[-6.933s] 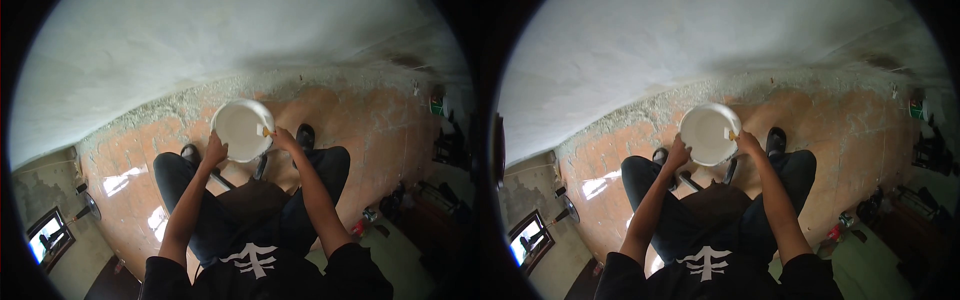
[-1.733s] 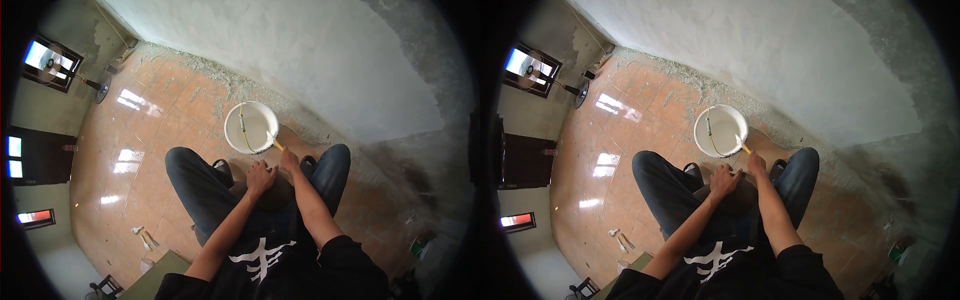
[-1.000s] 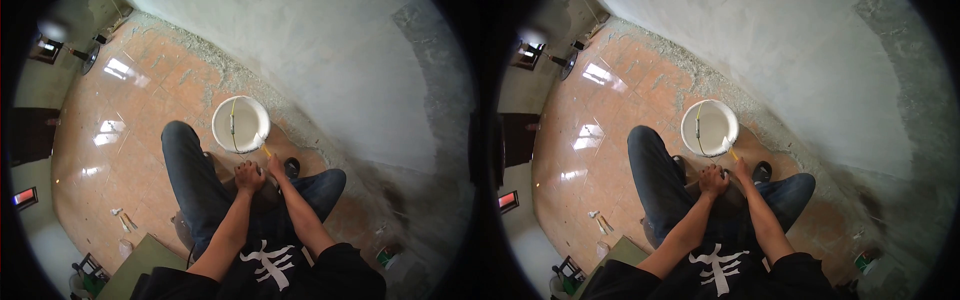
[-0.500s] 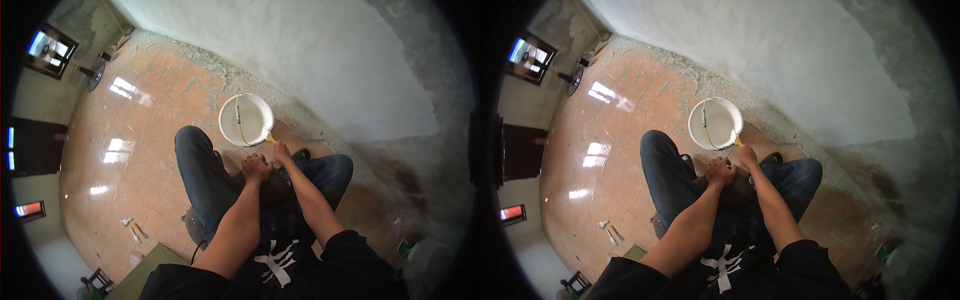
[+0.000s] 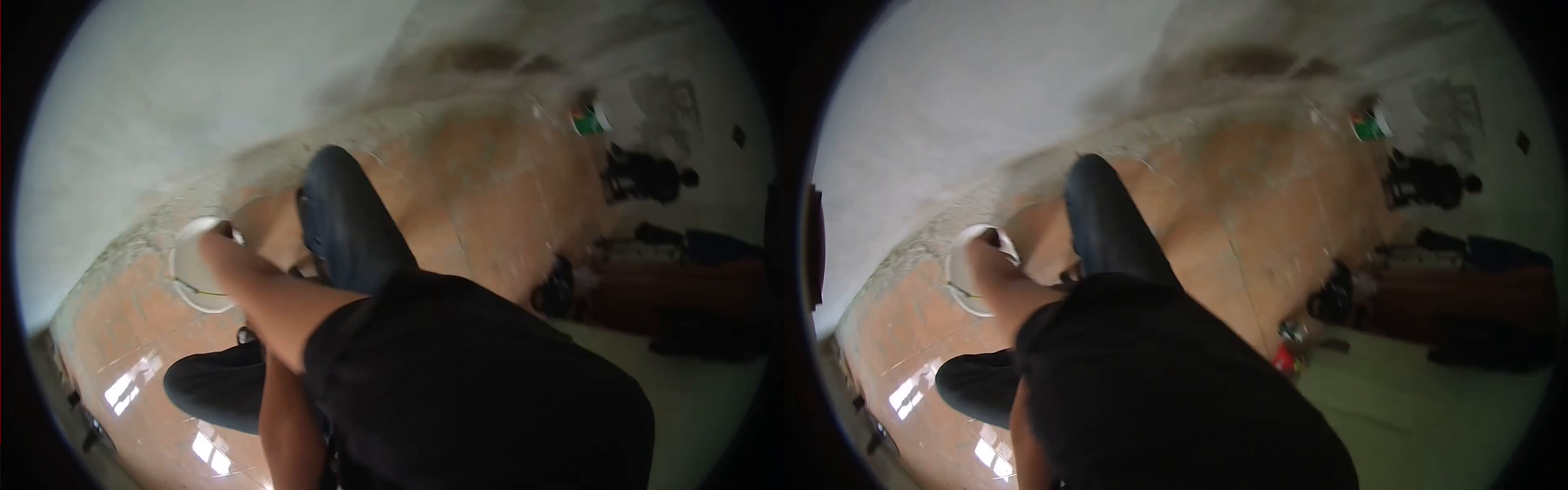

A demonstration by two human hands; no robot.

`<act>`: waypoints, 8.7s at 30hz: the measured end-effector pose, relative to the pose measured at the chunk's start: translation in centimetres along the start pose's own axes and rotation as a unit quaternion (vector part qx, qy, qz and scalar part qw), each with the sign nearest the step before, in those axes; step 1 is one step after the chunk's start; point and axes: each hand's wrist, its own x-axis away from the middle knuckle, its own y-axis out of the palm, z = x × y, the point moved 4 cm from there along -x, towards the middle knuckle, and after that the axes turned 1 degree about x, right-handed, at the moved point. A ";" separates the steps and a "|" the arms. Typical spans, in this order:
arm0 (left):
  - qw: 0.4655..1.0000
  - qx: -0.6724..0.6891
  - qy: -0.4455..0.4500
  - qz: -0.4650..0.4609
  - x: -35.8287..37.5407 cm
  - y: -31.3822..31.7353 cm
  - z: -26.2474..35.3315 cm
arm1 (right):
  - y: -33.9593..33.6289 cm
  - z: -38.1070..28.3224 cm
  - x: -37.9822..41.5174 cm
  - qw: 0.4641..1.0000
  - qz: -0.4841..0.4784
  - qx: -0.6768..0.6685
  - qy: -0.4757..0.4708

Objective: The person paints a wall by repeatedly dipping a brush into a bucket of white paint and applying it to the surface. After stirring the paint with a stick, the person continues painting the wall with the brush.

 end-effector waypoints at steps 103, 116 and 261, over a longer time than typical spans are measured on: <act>0.972 0.229 0.055 0.015 -7.6 10.8 -9.4 | 2.8 -0.6 -5.6 0.980 0.111 -0.089 -0.136; 0.972 0.225 0.063 0.012 -7.9 10.7 -9.3 | 2.5 -1.6 -5.1 0.975 0.116 -0.108 -0.154; 0.975 0.215 0.037 -0.050 -8.5 12.1 -10.4 | -56.0 2.0 29.7 0.408 0.757 0.429 -0.275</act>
